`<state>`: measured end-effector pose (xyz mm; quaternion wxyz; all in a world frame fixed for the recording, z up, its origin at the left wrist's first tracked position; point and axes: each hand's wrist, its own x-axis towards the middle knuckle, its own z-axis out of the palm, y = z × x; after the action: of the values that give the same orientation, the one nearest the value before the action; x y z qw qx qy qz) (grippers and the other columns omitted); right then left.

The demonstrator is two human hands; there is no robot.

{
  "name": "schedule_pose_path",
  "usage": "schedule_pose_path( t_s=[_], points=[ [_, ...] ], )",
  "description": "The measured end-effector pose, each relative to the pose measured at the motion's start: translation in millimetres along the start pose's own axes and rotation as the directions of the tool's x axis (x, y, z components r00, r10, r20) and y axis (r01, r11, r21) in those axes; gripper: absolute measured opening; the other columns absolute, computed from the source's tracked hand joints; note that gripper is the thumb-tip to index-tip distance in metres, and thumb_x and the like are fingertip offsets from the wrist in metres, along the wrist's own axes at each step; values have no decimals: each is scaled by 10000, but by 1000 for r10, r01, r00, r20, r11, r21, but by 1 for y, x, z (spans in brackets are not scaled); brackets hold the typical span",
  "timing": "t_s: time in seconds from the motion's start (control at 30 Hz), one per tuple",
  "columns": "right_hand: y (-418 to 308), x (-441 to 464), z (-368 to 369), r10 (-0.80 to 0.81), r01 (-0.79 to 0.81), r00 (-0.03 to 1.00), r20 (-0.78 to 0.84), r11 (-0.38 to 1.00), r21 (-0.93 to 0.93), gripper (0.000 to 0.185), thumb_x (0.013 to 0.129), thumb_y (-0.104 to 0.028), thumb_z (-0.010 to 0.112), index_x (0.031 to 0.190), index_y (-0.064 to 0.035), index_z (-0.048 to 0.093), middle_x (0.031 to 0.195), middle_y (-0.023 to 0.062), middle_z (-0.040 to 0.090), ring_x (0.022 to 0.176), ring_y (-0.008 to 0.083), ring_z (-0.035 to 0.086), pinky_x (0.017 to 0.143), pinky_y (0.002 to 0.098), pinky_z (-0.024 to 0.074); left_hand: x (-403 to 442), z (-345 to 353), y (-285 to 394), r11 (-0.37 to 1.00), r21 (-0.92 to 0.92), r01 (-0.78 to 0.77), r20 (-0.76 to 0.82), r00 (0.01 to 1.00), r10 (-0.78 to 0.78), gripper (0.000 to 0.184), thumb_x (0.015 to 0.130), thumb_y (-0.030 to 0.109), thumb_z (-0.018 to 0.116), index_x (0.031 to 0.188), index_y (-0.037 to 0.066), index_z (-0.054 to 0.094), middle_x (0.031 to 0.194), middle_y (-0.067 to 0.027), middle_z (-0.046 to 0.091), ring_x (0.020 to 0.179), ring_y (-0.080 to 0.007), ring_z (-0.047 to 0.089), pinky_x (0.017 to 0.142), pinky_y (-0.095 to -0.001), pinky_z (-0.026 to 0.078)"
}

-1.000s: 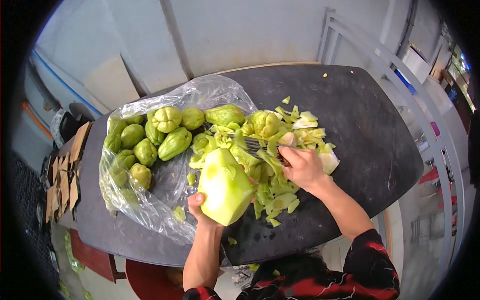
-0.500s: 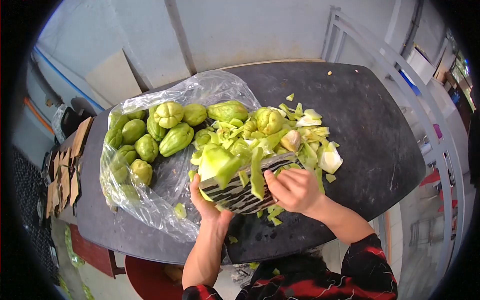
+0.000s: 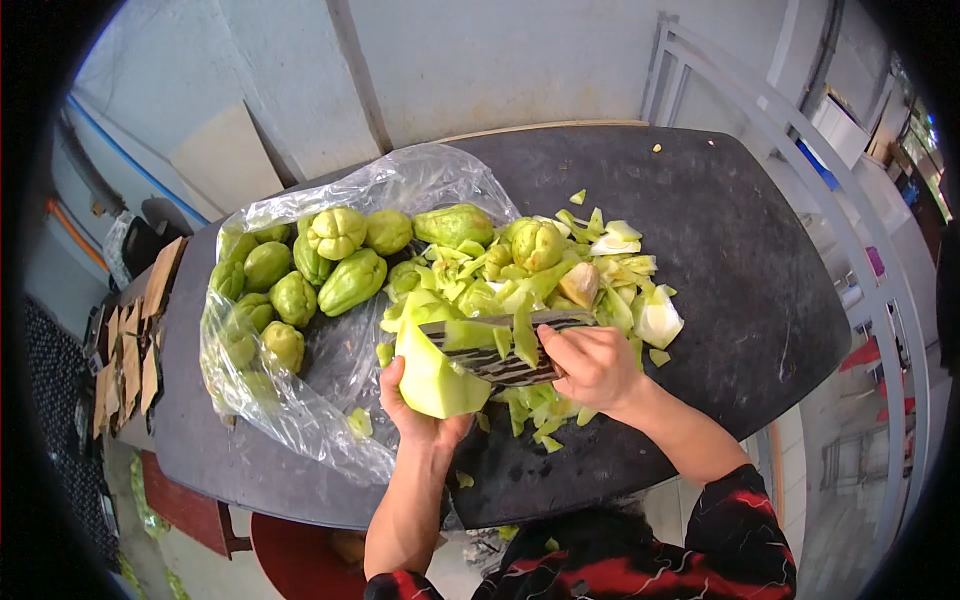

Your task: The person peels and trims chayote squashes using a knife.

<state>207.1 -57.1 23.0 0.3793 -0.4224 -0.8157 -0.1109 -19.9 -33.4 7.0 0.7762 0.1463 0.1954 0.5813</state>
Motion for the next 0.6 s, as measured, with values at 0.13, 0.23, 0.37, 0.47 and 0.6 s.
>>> schedule_pose_path(
  t_s=[0.13,0.23,0.37,0.47,0.6],
  points=[
    [-7,3,-6,14,-14,1000,4,1000,22,308,680,-20,678,984,30,670,662,64,629,585,231,667,527,342,538,-3,-1,3,1000,5,-2,4,1000,2,694,838,546,615,1368,102,557,1258,-128,648,1095,-344,644,922,-540,534],
    [6,-2,-3,53,-52,999,-9,997,59,275,687,-7,676,961,8,660,664,77,634,569,233,659,505,349,527,-6,-1,6,998,41,50,186,981,-56,721,830,561,614,1386,110,529,1232,-146,650,1047,-373,662,780,-598,562],
    [8,1,-6,59,-58,998,-13,995,79,256,702,-28,692,955,-11,659,633,62,619,537,220,639,459,345,500,0,-8,5,988,154,-5,279,960,-39,761,806,578,618,1394,109,507,1228,-177,643,1072,-408,650,730,-625,571],
    [-16,12,-23,-32,34,999,-19,989,143,335,670,-47,679,996,32,680,639,50,609,547,209,638,476,351,505,2,-29,0,995,103,-9,175,985,-9,855,815,618,633,1481,117,447,1388,-194,571,1252,-432,554,1064,-591,457],
    [-19,12,-24,-90,98,994,-63,986,135,340,661,-34,673,991,46,678,651,62,621,548,208,641,469,346,506,-1,-19,0,995,97,-18,162,987,2,800,804,539,608,1434,64,472,1308,-204,609,1165,-397,611,997,-533,519]
  ],
)
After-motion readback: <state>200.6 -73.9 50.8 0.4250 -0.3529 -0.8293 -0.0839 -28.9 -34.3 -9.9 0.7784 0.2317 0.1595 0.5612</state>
